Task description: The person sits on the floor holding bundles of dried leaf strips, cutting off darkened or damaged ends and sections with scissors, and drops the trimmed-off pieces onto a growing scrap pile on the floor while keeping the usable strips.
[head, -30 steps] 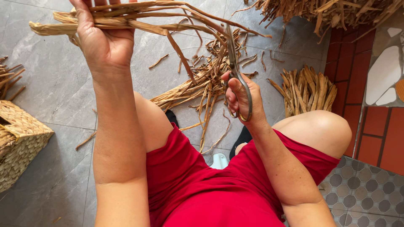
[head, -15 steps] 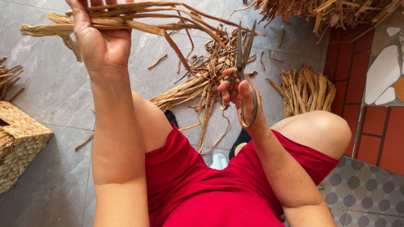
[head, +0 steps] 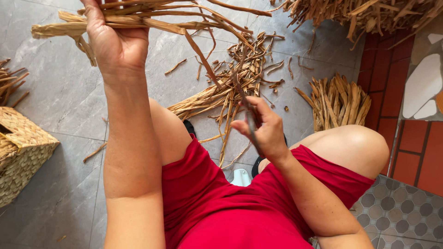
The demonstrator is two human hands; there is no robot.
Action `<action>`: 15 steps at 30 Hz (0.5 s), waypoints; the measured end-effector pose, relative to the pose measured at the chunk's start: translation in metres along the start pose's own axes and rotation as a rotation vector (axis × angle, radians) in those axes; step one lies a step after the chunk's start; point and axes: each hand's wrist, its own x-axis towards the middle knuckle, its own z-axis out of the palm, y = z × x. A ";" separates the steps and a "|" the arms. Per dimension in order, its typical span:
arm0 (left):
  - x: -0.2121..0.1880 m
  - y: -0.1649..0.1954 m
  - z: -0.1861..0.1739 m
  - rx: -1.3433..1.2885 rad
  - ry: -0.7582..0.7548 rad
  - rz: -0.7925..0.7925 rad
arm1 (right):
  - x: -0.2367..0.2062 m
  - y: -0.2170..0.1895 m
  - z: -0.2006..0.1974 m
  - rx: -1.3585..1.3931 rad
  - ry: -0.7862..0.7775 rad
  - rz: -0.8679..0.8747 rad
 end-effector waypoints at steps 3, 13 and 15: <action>-0.001 -0.004 0.007 -0.025 0.118 -0.017 | 0.008 -0.005 0.003 -0.506 0.075 -0.037; -0.014 -0.051 0.024 0.113 0.010 -0.050 | 0.052 -0.003 -0.001 -0.744 0.214 -0.124; -0.013 -0.053 0.019 0.068 0.019 -0.063 | 0.052 0.004 -0.001 -0.709 0.223 -0.137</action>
